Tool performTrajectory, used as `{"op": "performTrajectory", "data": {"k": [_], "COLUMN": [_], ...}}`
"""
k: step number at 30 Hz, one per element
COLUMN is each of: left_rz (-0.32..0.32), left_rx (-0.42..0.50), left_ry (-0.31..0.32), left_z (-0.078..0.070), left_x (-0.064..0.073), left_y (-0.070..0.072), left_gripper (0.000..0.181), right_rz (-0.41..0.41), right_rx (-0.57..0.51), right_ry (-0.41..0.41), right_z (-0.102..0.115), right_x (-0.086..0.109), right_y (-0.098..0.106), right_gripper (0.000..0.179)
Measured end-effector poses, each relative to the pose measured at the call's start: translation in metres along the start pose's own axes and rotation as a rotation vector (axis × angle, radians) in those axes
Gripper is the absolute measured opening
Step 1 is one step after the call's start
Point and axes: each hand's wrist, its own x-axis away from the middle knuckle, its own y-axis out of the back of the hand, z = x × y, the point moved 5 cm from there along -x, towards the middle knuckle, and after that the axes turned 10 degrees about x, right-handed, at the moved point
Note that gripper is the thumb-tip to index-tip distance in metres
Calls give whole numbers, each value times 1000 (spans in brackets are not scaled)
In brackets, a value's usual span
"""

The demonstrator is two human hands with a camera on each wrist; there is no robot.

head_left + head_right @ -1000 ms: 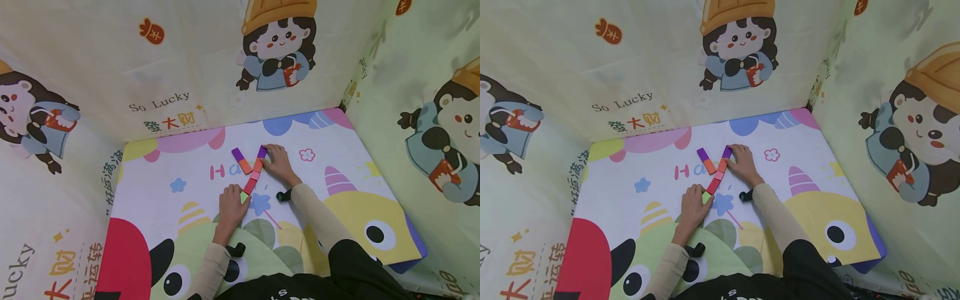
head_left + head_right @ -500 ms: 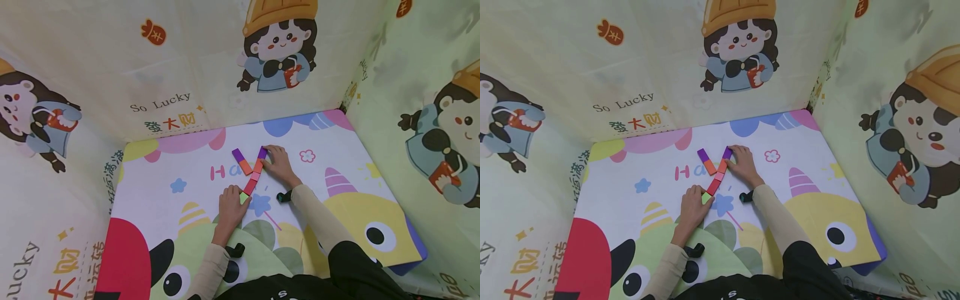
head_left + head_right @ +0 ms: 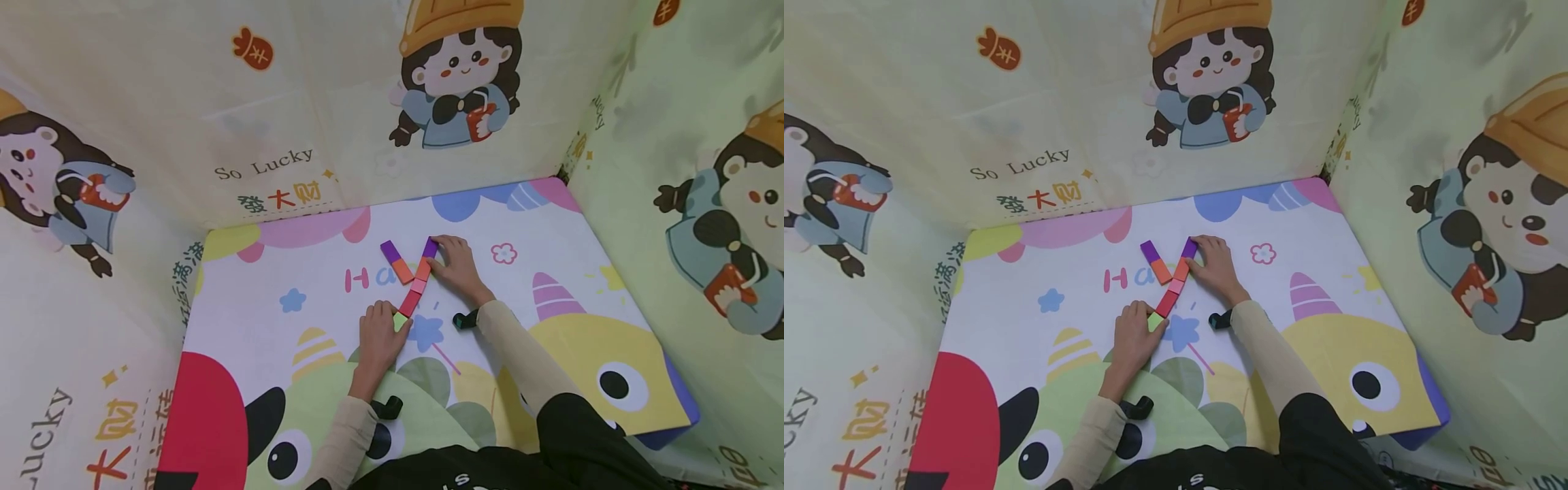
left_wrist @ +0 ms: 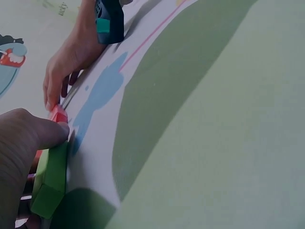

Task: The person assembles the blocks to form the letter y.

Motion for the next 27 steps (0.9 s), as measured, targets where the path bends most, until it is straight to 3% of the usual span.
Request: {"op": "performTrajectory", "data": {"k": [12,27], "left_rz": [-41,-57], "left_rx": [-64,-65], "left_ry": [66,79], "left_z": [-8,-9], "left_x": [-1,-1], "left_y": [-2,-3], "left_gripper": [42,40], "right_rz": [0,-10], "right_rx": [0,-1], "right_ry": [2,11], "right_z": [-1,-3], "right_x": [-1,-1], "right_y": [0,-2], "right_gripper": [63,62]}}
